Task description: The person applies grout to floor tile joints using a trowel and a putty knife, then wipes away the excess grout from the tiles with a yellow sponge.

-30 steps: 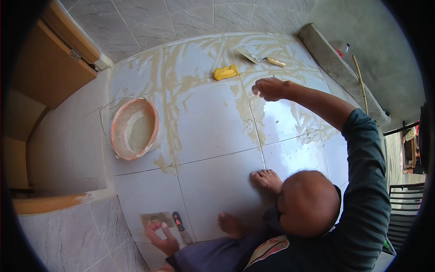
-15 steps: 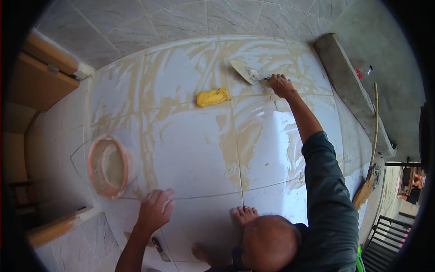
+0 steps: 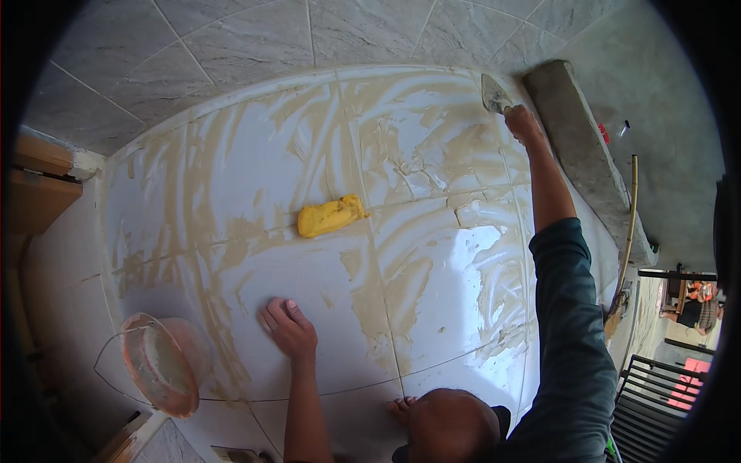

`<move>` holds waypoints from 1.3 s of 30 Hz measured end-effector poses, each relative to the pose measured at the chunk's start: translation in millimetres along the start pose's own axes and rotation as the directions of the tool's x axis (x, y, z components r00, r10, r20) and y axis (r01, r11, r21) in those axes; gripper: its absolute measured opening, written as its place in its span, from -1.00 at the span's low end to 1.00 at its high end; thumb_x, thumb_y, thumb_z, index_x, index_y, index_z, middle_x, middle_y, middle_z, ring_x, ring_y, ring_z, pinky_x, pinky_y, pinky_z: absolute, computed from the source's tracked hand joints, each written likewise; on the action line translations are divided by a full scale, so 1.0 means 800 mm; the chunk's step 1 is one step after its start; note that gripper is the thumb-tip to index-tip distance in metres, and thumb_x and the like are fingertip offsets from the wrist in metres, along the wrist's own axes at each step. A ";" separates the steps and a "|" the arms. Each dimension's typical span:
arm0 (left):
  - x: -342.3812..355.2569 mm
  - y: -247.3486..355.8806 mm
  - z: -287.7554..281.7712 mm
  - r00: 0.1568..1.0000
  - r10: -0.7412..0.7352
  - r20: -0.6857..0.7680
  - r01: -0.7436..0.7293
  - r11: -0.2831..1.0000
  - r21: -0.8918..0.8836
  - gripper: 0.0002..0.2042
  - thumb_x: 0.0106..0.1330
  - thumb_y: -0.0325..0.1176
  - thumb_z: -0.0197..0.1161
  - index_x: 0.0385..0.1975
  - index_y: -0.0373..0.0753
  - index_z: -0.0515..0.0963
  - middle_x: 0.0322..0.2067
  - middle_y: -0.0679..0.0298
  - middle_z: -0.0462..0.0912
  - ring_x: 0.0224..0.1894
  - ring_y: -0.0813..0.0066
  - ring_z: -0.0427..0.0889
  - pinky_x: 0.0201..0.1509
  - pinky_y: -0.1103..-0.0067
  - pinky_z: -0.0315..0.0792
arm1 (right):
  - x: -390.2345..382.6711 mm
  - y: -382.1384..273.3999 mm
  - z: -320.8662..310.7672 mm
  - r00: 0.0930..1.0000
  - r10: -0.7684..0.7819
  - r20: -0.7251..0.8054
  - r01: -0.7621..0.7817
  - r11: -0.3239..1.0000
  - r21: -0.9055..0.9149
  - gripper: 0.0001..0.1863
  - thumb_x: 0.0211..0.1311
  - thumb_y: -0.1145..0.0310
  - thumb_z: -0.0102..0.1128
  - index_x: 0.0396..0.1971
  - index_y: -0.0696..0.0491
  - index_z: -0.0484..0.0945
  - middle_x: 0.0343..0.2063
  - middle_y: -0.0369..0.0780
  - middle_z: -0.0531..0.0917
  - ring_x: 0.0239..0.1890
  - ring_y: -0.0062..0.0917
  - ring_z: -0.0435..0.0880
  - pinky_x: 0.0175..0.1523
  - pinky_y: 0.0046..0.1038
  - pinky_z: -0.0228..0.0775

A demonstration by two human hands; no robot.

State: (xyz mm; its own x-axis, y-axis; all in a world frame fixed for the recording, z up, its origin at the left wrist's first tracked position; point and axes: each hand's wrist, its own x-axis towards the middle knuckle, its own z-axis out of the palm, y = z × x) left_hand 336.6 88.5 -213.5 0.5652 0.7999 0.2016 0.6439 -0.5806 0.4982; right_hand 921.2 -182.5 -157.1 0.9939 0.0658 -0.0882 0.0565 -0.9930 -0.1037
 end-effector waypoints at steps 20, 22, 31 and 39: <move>-0.001 -0.010 0.004 0.997 -0.023 0.067 0.019 0.998 0.066 -0.69 0.43 -0.14 0.08 -0.13 -0.31 0.42 -0.23 0.00 0.45 -0.15 -0.08 0.42 -0.04 0.15 0.37 | -0.114 -0.172 -0.008 0.924 -0.335 0.185 0.263 0.907 0.329 -0.60 0.39 0.11 -0.08 -0.44 0.15 0.51 -0.78 -0.24 0.42 -0.80 -0.55 0.41 -0.73 -0.38 0.21; -0.002 -0.020 -0.008 0.998 -0.035 0.048 0.030 0.994 0.108 -0.69 0.43 -0.14 0.09 -0.12 -0.30 0.43 -0.23 0.00 0.46 -0.15 -0.07 0.43 -0.05 0.16 0.38 | -0.138 -0.218 0.014 0.888 -0.418 0.189 0.332 0.870 0.364 -0.63 0.39 0.15 -0.05 -0.42 0.17 0.53 -0.73 -0.14 0.50 -0.75 -0.40 0.46 -0.63 -0.30 0.32; 0.003 -0.018 -0.009 0.997 -0.050 0.067 0.048 0.998 0.027 -0.70 0.40 -0.14 0.14 -0.11 -0.27 0.45 -0.27 0.04 0.48 -0.22 -0.01 0.46 -0.13 0.21 0.41 | -0.203 -0.377 0.067 0.690 -0.722 -0.054 0.711 0.661 0.242 -0.74 0.35 0.31 -0.01 -0.40 0.18 0.55 -0.43 0.13 0.63 -0.31 0.13 0.63 -0.22 -0.04 0.50; 0.010 -0.012 -0.023 0.998 -0.068 0.004 0.068 0.996 0.062 -0.75 0.39 -0.09 0.15 -0.19 -0.14 0.49 -0.32 0.19 0.50 -0.26 0.20 0.50 -0.20 0.35 0.46 | -0.250 -0.535 0.096 0.457 -0.888 -0.056 0.884 0.446 0.140 -0.72 0.36 0.28 -0.04 -0.39 0.15 0.57 -0.40 0.05 0.67 -0.29 0.03 0.68 -0.24 -0.10 0.56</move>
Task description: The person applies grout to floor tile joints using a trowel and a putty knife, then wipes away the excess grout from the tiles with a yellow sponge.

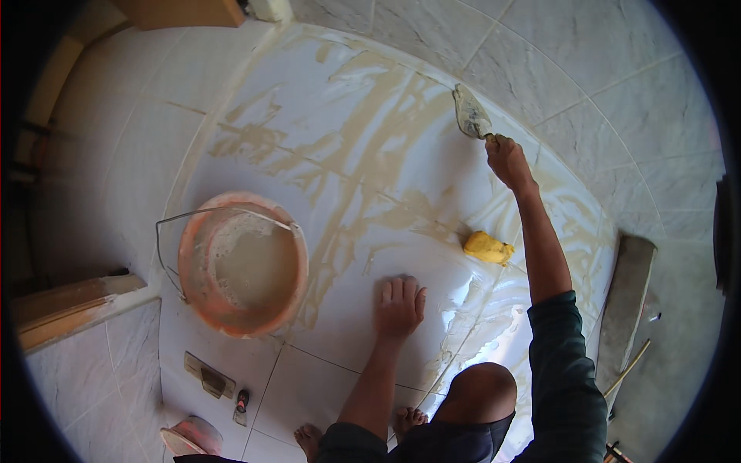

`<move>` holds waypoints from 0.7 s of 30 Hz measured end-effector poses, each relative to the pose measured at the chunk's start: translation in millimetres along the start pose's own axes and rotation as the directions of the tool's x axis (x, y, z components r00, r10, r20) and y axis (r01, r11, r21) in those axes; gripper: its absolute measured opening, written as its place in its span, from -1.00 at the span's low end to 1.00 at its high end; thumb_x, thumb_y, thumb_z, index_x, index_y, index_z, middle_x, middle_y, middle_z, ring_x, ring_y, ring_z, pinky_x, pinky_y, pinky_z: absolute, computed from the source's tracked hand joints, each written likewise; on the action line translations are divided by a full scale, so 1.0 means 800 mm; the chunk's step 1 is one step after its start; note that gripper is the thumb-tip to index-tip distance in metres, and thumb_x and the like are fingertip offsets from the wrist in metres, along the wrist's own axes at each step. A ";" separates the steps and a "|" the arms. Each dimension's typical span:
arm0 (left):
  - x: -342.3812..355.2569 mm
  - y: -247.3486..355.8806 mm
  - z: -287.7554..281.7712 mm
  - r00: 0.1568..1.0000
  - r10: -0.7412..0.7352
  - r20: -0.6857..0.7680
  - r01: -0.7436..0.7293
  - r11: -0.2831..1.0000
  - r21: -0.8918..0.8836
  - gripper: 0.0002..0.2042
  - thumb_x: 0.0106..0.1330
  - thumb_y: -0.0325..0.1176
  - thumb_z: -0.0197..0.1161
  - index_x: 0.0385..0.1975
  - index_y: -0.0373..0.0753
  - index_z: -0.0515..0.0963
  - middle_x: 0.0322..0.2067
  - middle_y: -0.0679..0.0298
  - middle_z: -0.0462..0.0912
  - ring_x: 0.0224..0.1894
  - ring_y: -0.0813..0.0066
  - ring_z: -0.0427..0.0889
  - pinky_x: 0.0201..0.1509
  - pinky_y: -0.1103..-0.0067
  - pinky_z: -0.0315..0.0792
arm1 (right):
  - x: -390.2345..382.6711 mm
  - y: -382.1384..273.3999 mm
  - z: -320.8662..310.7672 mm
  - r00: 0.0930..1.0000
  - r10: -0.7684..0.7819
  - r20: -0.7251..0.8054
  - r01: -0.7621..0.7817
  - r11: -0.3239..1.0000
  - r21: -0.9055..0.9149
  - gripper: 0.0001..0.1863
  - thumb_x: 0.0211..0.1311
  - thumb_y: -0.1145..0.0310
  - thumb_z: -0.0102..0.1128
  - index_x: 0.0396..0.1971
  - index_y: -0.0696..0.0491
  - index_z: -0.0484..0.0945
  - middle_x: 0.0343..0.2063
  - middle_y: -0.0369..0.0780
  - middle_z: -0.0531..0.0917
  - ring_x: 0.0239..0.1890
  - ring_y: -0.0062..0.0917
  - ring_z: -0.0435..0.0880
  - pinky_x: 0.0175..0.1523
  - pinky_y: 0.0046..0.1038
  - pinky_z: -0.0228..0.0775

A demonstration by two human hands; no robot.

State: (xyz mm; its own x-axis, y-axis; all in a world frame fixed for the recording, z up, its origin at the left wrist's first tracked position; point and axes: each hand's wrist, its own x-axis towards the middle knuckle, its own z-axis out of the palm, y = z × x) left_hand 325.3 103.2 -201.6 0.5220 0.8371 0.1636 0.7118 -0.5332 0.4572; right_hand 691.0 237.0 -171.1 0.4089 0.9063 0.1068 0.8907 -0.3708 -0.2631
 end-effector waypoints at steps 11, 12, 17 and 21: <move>-0.003 -0.004 0.010 1.000 -0.020 0.017 0.020 1.000 0.012 -0.73 0.39 -0.07 0.15 -0.18 -0.15 0.51 -0.35 0.24 0.48 -0.29 0.29 0.46 -0.22 0.44 0.44 | 0.177 -0.148 0.074 0.970 0.089 0.225 -0.093 0.996 0.010 -0.57 0.31 0.13 0.04 -0.19 0.24 0.61 -0.20 0.21 0.66 -0.06 0.15 0.63 0.11 -0.03 0.47; -0.004 -0.005 0.009 1.000 -0.023 0.011 0.023 1.000 -0.022 -0.72 0.40 -0.07 0.14 -0.17 -0.16 0.51 -0.35 0.24 0.47 -0.29 0.30 0.45 -0.22 0.45 0.43 | 0.185 -0.161 0.076 0.970 0.078 0.230 -0.084 0.996 0.017 -0.57 0.31 0.13 0.04 -0.19 0.24 0.61 -0.20 0.21 0.66 -0.06 0.15 0.63 0.11 -0.03 0.47; -0.003 -0.005 0.016 1.000 -0.020 -0.012 0.019 0.999 -0.028 -0.69 0.41 -0.04 0.11 -0.16 -0.16 0.52 -0.32 0.27 0.49 -0.28 0.33 0.43 -0.17 0.49 0.40 | 0.254 -0.185 0.095 0.944 -0.289 0.157 0.306 0.948 -0.092 -0.82 0.20 0.32 0.08 -0.46 0.09 0.60 -0.48 -0.06 0.65 -0.36 -0.18 0.68 -0.34 -0.25 0.48; -0.008 -0.005 0.018 1.000 -0.017 -0.003 0.017 0.999 0.033 -0.69 0.41 -0.03 0.12 -0.15 -0.17 0.51 -0.28 0.26 0.51 -0.25 0.35 0.44 -0.13 0.50 0.39 | 0.284 -0.187 0.102 0.079 -0.995 0.054 0.247 -0.033 -0.969 -0.82 0.22 0.40 0.05 -0.58 -0.16 0.39 -0.64 -0.45 0.44 -0.59 -0.68 0.40 -0.49 -0.55 0.22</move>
State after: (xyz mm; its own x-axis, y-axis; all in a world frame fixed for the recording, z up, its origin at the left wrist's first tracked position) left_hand 325.8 98.3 -217.4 0.5084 0.8465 0.1578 0.7359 -0.5223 0.4309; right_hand 634.2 514.8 -185.8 -0.8649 0.4517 0.2189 0.2644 0.0392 0.9636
